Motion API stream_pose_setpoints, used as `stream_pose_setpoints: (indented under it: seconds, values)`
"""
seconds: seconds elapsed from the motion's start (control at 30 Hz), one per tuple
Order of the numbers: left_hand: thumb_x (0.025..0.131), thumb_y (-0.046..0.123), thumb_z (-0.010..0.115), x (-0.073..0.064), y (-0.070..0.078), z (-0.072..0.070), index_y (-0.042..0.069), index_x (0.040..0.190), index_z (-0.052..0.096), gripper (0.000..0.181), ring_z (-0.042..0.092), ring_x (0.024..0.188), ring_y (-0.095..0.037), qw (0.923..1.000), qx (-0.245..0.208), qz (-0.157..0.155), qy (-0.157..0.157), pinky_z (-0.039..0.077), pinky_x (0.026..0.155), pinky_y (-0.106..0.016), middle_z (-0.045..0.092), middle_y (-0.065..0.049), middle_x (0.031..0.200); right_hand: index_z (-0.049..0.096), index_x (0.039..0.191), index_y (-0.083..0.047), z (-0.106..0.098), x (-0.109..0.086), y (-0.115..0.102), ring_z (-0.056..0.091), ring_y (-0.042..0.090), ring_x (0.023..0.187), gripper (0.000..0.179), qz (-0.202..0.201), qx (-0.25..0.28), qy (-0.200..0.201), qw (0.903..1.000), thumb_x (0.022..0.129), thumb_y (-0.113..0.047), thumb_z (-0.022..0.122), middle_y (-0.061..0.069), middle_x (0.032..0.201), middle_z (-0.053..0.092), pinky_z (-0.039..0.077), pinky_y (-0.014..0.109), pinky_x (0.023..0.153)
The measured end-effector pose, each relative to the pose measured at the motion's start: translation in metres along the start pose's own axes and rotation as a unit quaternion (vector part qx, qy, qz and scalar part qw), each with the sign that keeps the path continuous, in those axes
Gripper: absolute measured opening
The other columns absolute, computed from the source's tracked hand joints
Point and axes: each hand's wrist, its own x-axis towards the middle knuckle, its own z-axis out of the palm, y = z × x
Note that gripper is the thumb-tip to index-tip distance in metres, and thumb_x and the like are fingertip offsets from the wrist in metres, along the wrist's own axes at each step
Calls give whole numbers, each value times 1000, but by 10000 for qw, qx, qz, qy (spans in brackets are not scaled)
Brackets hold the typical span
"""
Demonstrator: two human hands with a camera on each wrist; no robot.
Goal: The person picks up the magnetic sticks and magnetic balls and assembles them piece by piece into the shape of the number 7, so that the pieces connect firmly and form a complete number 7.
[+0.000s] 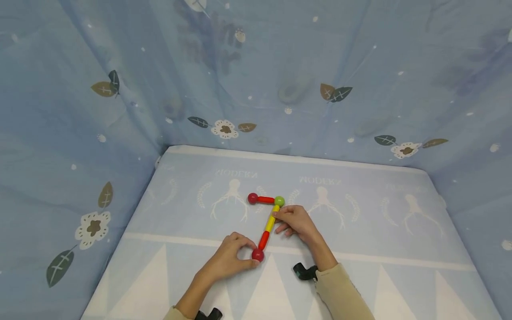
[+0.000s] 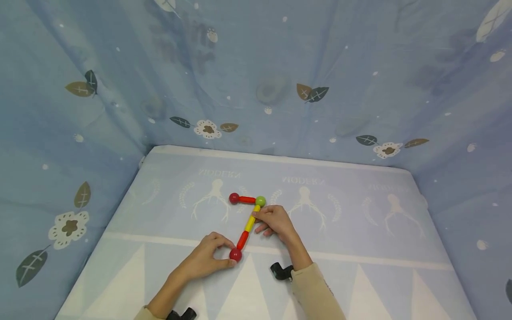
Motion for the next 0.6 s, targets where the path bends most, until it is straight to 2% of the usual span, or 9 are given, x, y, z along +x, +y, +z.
stream_pose_setpoints:
  seconds: [0.3,0.47,0.6]
  values:
    - [80,42,84,-2,3,0,25,108,71,35,47,103,-19,10000,73,21,-52,43,81,-39,53,3,108,68,101,4,3,-2,-1,71,26,61,35,17,10,79,10000,91,-28,76,16,88,71,51,28,46]
    - [81,44,83,-1,7,0,23,113,71,40,49,104,-18,9997,201,-9,-146,45,85,-40,53,4,110,68,100,3,2,-7,-3,69,25,57,35,-4,-113,329,9994,90,-29,77,15,85,71,52,29,47]
    - [83,43,81,1,11,-8,19,118,69,44,51,100,-17,9996,267,-25,-131,47,83,-38,55,3,109,69,102,0,-1,-13,-7,68,25,58,31,-71,-436,593,9973,91,-28,77,12,85,70,54,32,50]
